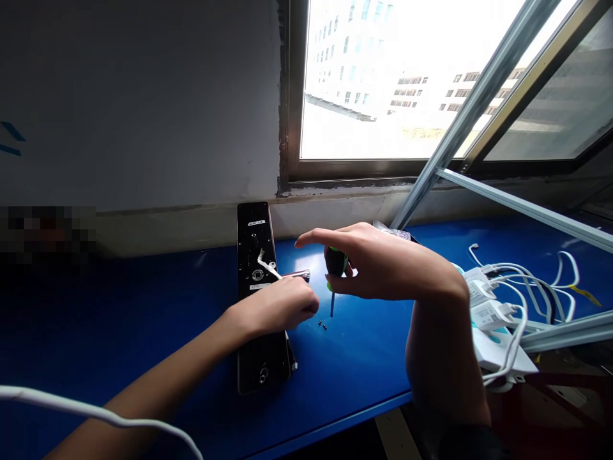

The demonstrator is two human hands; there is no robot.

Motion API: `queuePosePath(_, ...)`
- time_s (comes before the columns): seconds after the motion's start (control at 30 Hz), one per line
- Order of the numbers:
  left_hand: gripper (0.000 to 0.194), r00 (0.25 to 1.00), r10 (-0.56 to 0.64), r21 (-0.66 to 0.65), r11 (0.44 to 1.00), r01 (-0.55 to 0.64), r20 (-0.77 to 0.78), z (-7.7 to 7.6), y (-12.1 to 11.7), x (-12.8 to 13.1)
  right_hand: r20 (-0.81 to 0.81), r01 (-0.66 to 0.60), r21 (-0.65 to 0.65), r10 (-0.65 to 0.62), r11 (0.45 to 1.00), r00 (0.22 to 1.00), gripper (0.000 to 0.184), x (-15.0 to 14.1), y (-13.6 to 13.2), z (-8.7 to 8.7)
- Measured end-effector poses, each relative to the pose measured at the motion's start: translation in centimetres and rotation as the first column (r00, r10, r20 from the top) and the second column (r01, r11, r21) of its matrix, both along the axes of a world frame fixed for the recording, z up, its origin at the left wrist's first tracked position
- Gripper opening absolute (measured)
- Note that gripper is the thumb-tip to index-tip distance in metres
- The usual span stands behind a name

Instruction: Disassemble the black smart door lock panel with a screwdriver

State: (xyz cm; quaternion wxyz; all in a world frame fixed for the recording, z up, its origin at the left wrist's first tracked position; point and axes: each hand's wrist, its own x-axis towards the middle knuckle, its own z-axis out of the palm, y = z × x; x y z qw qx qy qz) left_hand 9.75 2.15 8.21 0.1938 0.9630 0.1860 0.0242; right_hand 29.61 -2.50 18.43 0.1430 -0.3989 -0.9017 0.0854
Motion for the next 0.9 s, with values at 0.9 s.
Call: queuePosePath(0.9,0.043,0.913,0.407,-0.240,0.889,-0.391,0.018,2.8,2.6,-15.1,-0.383,0.014,0.269,0.093,0.963,0.919,0.046,-9.5,4.6,-1.2)
